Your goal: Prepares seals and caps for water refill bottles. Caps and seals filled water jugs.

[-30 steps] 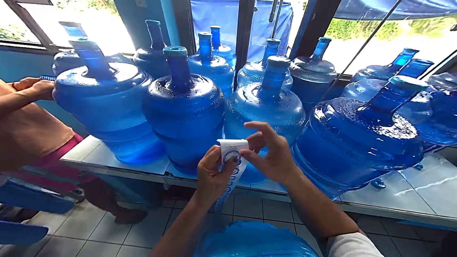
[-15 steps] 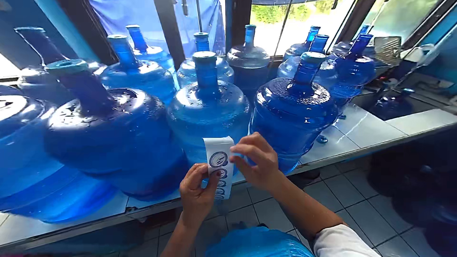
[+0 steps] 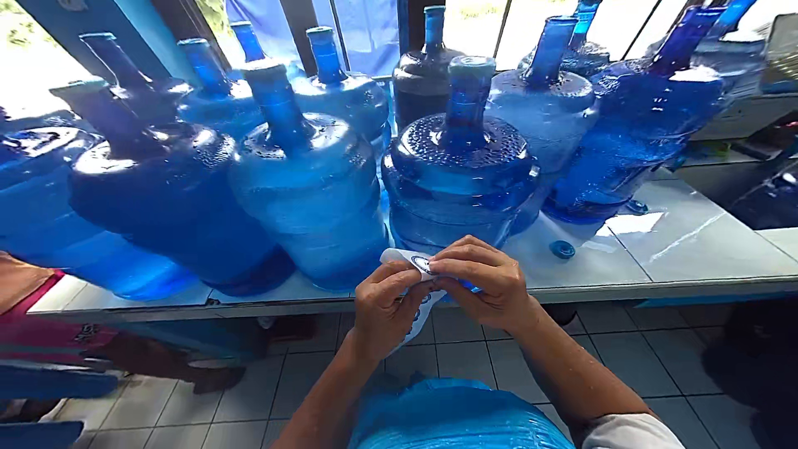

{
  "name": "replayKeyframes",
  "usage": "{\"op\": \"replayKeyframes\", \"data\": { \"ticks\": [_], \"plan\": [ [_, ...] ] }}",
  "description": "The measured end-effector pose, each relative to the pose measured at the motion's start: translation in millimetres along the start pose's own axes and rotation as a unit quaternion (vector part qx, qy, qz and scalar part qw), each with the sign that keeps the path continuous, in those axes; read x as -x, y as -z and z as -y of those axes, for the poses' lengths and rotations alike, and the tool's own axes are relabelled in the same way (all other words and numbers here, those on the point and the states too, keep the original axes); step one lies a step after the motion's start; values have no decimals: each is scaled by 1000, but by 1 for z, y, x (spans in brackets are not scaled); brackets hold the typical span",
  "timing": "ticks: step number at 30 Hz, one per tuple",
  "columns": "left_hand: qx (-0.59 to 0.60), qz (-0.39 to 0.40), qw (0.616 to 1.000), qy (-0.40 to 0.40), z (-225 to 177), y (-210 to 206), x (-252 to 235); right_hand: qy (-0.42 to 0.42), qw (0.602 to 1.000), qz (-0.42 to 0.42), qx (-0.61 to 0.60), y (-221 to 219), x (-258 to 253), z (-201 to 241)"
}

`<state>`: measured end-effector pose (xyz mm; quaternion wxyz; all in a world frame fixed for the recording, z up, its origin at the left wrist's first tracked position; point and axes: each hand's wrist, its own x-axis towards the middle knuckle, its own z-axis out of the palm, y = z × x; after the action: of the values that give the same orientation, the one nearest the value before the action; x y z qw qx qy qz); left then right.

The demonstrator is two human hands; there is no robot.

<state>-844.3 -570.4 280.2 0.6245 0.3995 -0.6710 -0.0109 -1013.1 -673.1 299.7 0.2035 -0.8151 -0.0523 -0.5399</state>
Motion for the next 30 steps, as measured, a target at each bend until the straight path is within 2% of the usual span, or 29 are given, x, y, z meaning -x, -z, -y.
{"op": "replayKeyframes", "data": {
  "ticks": [5,11,15,18,21,24,27,30],
  "plan": [
    [-76,30,996,-23,-24,-26,-5,18,1000,-6,13,27,12,1],
    [-68,62,995,-42,-30,-36,-17,-9,998,-56,-3,38,14,6],
    [-35,65,997,-37,-25,-31,-23,-81,992,-61,-79,41,4,5],
    [-25,44,998,-28,-16,-22,-26,-118,988,-74,-71,53,-23,-2],
    [-22,23,999,-11,-4,-4,-22,-104,985,-134,41,72,-73,-25],
    [-17,-2,1000,9,6,13,-13,-89,965,-206,133,87,-128,-58],
    [-13,-20,1000,14,12,28,-6,-77,959,-231,143,92,-161,-80],
    [-16,-41,999,21,21,40,0,-64,959,-247,123,89,-172,-87]
  ]
}}
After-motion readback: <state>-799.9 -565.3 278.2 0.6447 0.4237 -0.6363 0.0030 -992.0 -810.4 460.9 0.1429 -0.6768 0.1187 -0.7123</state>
